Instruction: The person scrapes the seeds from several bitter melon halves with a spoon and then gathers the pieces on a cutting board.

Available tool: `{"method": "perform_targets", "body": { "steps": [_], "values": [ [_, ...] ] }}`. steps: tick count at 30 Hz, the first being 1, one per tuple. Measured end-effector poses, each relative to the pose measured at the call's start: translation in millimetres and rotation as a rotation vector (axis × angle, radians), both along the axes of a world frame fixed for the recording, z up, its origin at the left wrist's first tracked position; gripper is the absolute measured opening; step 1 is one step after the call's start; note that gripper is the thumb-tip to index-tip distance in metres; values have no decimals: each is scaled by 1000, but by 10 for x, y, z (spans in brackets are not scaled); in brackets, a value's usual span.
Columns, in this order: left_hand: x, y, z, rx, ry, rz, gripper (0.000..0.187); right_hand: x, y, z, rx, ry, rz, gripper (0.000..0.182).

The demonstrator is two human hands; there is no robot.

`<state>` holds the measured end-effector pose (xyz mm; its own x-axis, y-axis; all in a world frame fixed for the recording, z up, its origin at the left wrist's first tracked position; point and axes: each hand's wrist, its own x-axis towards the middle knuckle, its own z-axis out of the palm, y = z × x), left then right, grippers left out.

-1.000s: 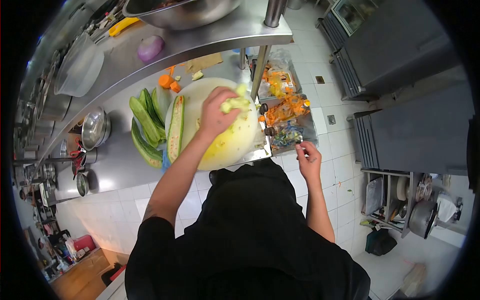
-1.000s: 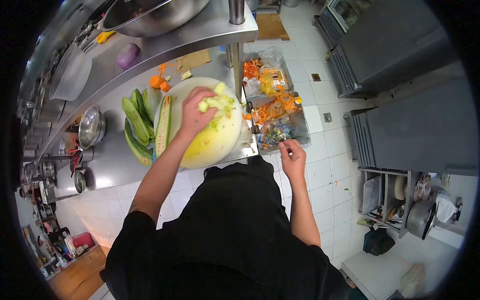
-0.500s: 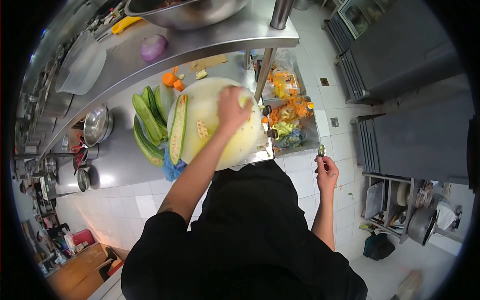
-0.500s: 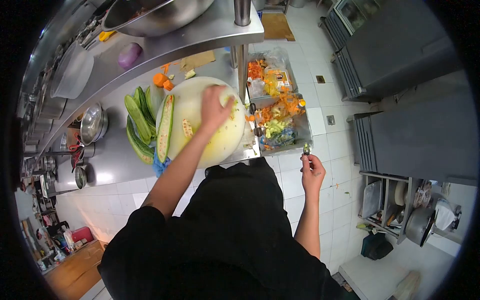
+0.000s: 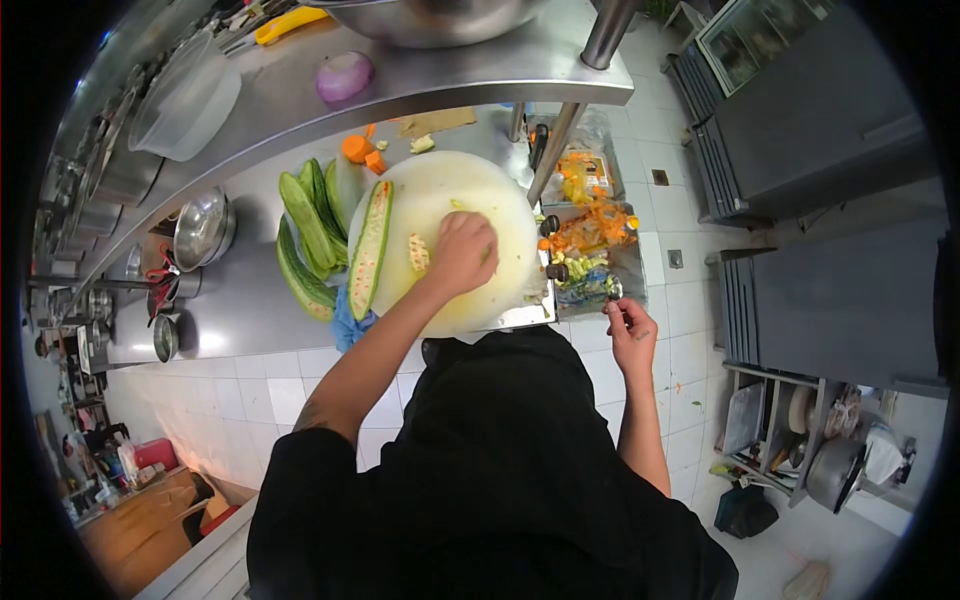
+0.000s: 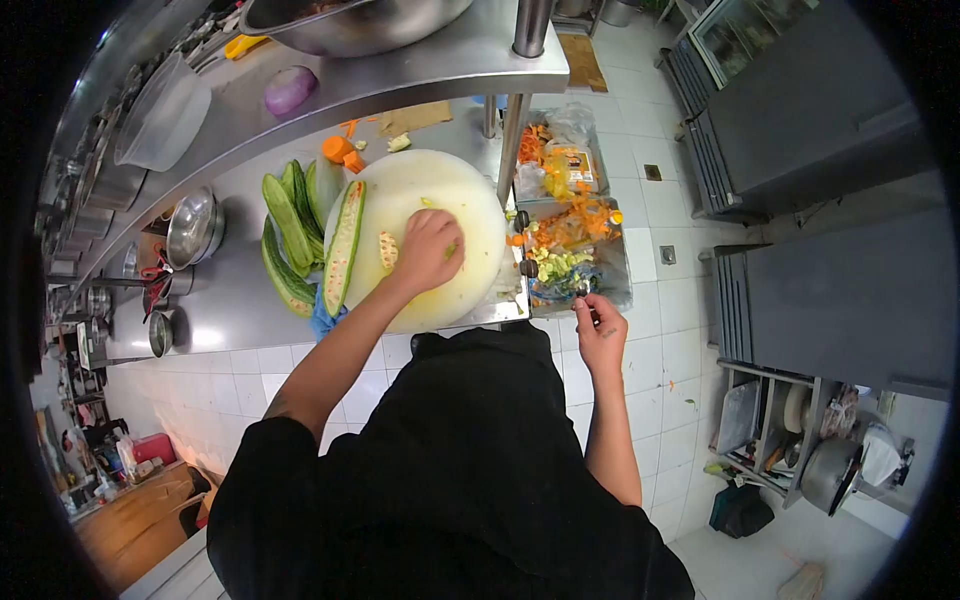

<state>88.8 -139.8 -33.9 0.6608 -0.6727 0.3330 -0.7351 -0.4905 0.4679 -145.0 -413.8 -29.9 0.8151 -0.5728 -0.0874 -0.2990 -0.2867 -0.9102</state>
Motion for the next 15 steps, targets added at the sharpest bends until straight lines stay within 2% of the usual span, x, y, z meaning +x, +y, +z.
{"method": "perform_targets", "body": {
  "steps": [2,5,6,9,12,15],
  "values": [
    [-104,368,108,-90,-35,19,38,-7,20,-20,-1,3,12,18],
    [-255,754,65,-152,114,191,74,-9,52,-68,15,24,15,17],
    [-276,818,62,-40,148,179,100,0,60,-86,22,34,17,17],
    [-360,732,44,189,9,136,103,63,127,-113,-7,5,35,18],
    [-140,519,-141,8,27,152,98,132,154,-56,-31,1,65,17],
    [42,227,-104,60,-58,153,84,159,127,-54,-40,-8,66,16]
  ]
}}
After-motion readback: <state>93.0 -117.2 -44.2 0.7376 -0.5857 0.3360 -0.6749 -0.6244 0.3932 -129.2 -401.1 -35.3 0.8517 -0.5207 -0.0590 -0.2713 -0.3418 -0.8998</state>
